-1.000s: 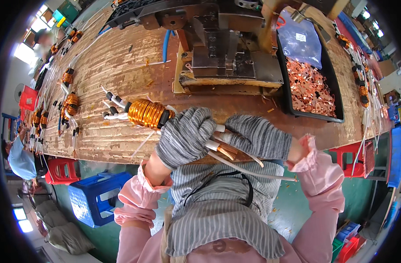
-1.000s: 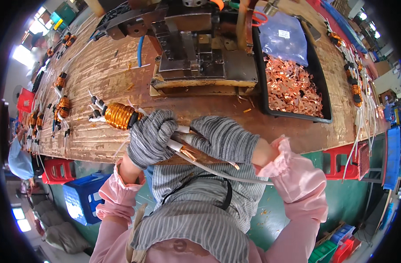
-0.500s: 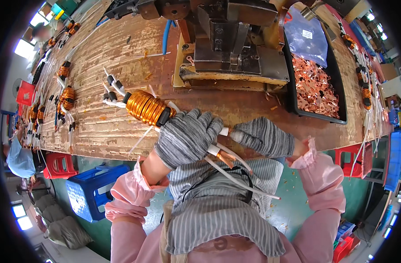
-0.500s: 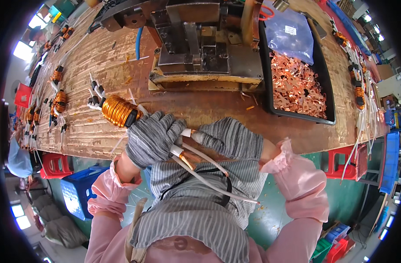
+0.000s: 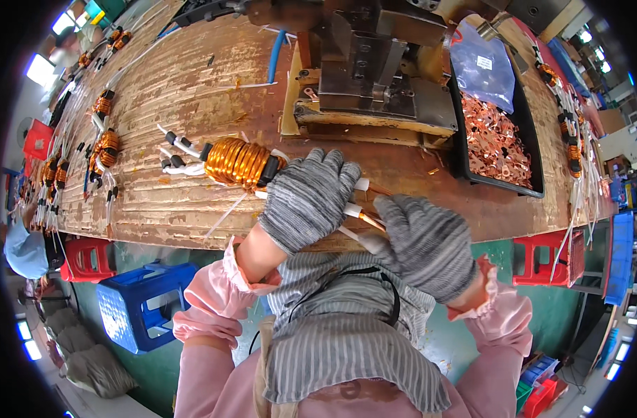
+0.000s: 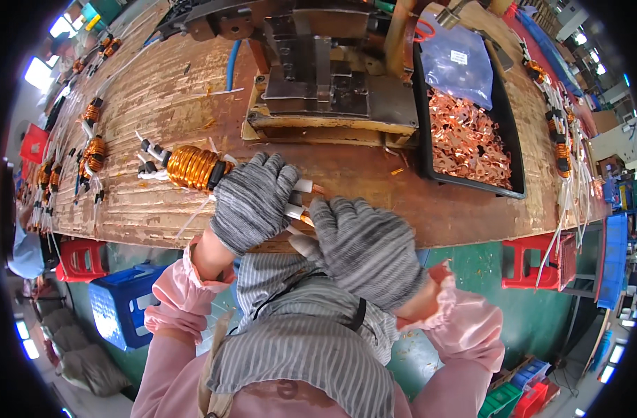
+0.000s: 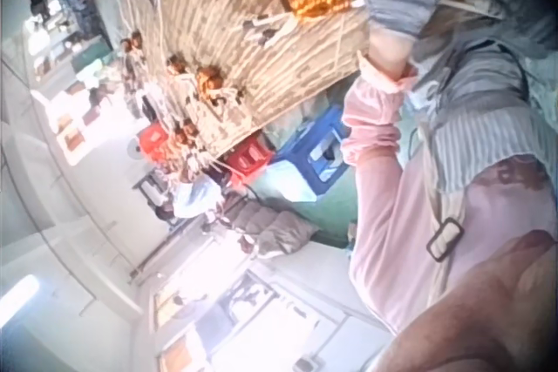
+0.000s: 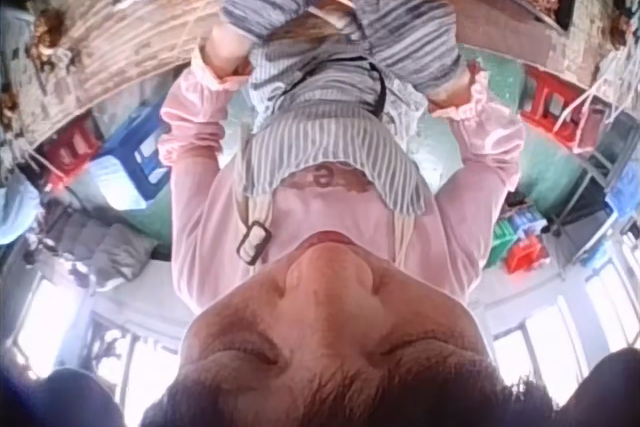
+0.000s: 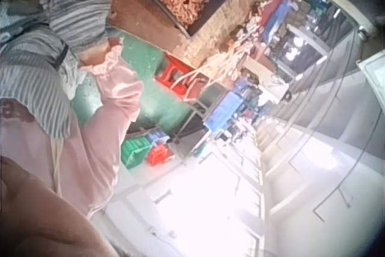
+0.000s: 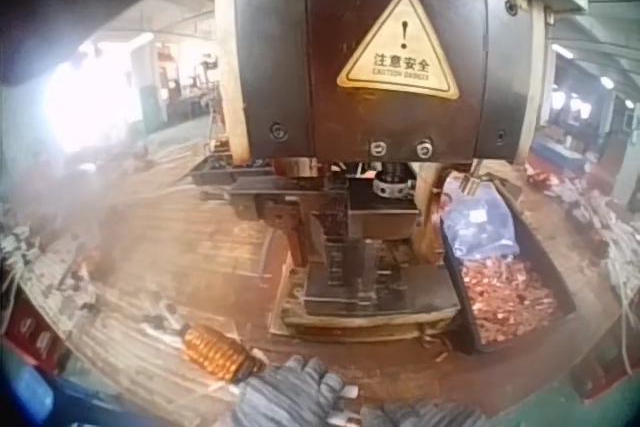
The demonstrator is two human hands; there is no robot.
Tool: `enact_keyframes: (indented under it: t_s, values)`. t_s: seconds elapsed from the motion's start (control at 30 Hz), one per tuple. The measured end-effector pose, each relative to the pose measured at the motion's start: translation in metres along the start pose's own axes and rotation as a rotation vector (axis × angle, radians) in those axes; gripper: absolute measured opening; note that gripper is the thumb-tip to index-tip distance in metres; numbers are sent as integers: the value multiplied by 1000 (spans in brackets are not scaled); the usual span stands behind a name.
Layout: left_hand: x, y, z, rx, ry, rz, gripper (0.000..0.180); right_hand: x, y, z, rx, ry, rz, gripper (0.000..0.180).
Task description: The person assembles electrical components by inserting copper terminals into the ends of white insulated wires attached to a copper coil. They use a manual press machine to crimp the terminals onto the wires and then place the finished units on a wooden workbench.
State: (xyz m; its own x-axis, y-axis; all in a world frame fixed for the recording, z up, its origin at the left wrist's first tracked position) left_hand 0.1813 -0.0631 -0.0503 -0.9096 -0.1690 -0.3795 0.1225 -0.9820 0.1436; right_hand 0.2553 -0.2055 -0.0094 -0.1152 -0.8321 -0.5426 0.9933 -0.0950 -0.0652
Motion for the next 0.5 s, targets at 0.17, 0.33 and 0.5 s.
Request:
enact_keyframes:
  t_s: [0.17, 0.33, 0.5]
  values:
    - [-3, 0, 0, 29, -31, 8, 43, 9, -9, -29, 34, -192, -87, 31]
    - [-1, -1, -1, 66, -58, 29, 41, 25, -2, -52, -234, -107, -246, 30]
    - [5, -5, -7, 47, 84, -80, 34, 43, -17, -60, -1793, -351, -1468, 32]
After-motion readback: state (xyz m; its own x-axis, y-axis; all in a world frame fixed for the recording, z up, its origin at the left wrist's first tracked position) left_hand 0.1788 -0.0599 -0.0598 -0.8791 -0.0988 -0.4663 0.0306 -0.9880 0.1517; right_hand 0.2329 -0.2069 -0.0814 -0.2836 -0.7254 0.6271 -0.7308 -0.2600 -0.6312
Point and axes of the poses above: each hand's wrist, its own x-axis away from the middle knuckle, its own z-axis out of the back of the hand, y = z × x, the point moved 2 cm from there along -x, towards the middle knuckle, and after that the axes turned 10 degrees about y, right-handed, at the moved point
